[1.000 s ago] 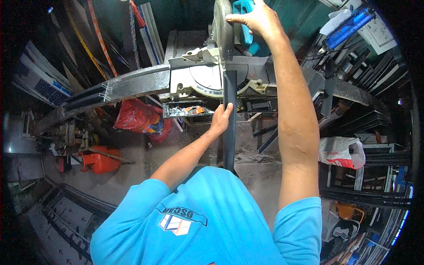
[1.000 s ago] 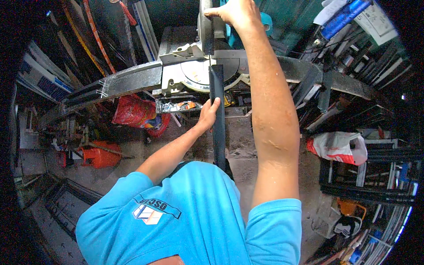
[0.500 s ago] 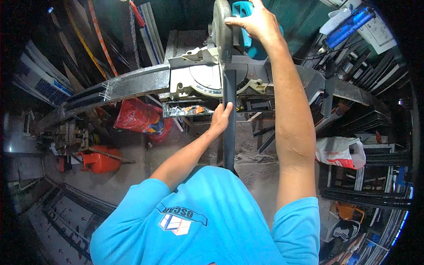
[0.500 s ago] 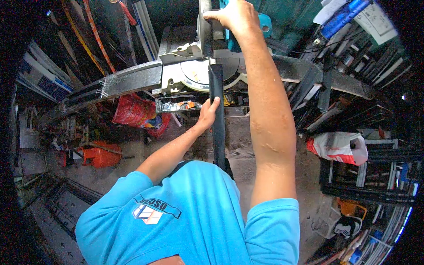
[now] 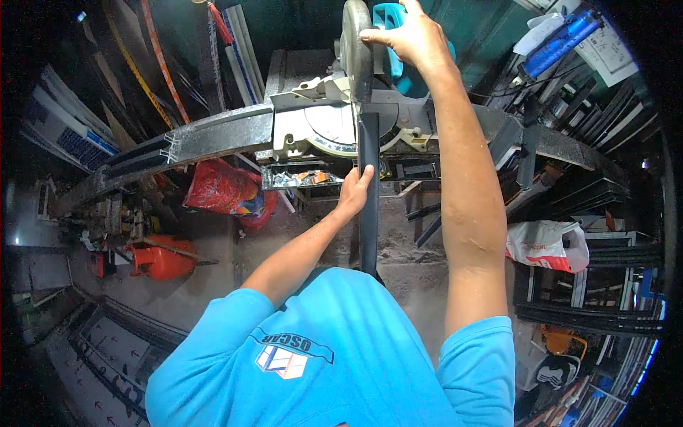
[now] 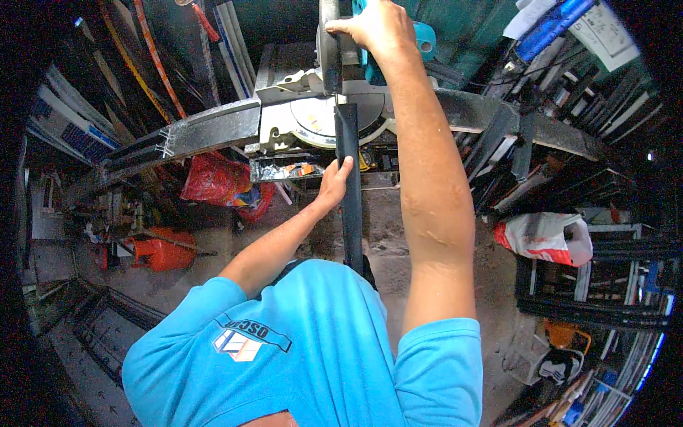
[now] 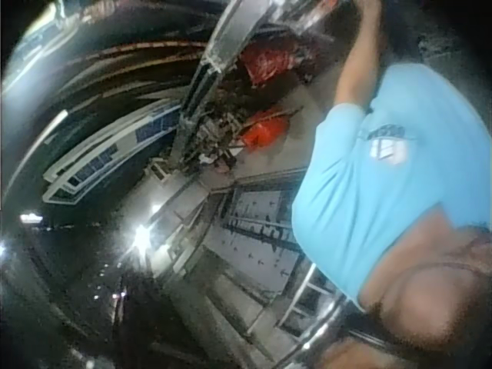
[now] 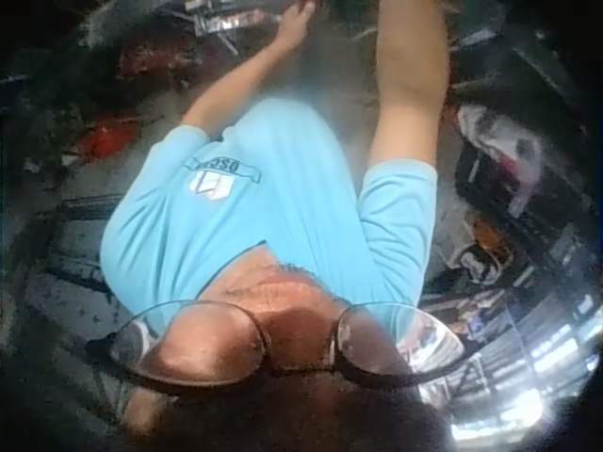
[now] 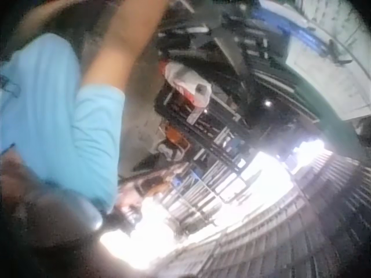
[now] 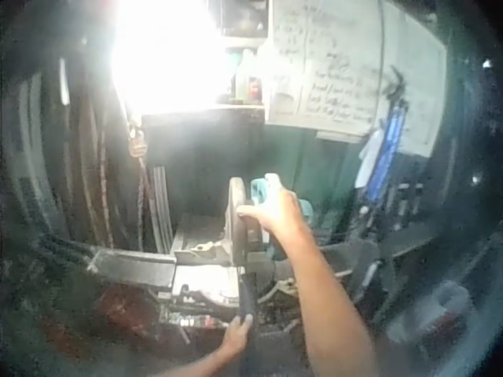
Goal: The person uses a miter saw to cut several metal profiles in a workshop. They measure the profiles with a tape measure, position them on the saw, and perform cuts. The person handles both black and orange-colored metal pieces, measuring and cutting them sequentially.
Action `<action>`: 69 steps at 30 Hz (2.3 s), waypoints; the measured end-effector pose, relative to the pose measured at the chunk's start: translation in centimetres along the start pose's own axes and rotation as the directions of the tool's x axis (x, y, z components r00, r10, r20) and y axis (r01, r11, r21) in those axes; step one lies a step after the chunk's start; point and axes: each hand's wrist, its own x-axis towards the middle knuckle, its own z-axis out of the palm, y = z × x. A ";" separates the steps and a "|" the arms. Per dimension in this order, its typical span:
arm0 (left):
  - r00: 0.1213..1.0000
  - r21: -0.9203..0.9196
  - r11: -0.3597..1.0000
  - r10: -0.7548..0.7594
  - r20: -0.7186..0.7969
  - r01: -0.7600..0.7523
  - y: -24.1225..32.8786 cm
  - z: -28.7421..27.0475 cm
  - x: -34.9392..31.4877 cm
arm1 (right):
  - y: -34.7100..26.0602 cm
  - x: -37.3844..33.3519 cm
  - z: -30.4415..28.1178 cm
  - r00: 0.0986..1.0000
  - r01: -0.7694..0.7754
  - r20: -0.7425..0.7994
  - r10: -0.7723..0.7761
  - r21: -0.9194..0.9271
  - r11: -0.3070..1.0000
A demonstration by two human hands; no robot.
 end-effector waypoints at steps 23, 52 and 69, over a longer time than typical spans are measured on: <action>1.000 -0.021 1.000 -0.002 -0.007 0.002 0.9 0.0 -0.4 | 0.4 -0.6 0.4 0.998 0.037 -0.054 -0.038 -0.024 0.999; 1.000 -0.007 1.000 -0.021 0.018 0.021 0.0 -0.2 0.0 | 2.7 -0.9 2.3 0.997 0.020 -0.073 -0.035 -0.188 0.982; 0.997 0.008 0.998 -0.066 0.041 0.066 -0.1 -0.2 0.1 | 2.4 -2.0 2.0 0.997 -0.001 -0.082 -0.012 -0.150 0.989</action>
